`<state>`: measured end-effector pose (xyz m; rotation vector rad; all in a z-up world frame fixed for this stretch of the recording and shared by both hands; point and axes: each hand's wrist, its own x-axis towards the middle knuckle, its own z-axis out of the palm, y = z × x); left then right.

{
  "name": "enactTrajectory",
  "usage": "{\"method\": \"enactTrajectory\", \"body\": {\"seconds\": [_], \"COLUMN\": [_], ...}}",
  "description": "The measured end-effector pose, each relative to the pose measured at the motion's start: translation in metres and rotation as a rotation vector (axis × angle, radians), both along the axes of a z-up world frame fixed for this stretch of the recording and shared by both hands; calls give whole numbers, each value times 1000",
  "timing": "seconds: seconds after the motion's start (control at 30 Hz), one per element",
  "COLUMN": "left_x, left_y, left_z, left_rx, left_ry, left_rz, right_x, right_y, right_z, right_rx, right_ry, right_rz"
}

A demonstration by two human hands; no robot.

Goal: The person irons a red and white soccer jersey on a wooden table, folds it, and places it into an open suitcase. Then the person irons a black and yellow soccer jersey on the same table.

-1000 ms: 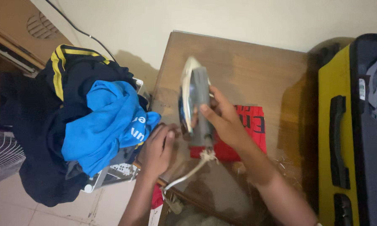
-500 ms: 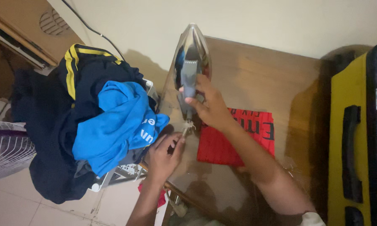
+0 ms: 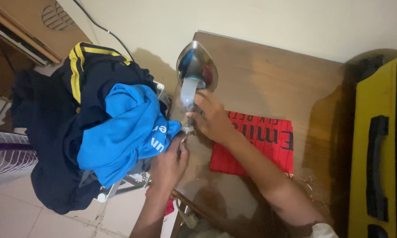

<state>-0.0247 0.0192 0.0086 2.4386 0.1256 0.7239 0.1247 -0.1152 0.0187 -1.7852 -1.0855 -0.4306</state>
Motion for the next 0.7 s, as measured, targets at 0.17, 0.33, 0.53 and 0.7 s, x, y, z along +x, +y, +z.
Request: {"method": "enactTrajectory", "body": {"seconds": [0.17, 0.33, 0.53, 0.7], "left_x": [-5, -8, -11, -10], "left_y": [0, -2, -11, -26], "left_z": [-8, -10, -3, 3], "left_rx": [13, 83, 53, 130], "left_ry": [100, 165, 147, 129], "left_rz": [87, 73, 13, -46], "right_x": [-12, -12, -17, -22], "right_y": [8, 10, -1, -44], "right_z": [-7, -7, 2, 10], "right_rx": [-66, -70, -131, -182], "right_ry": [-14, 13, 105, 115], "right_rz": [41, 28, 8, -53]}}
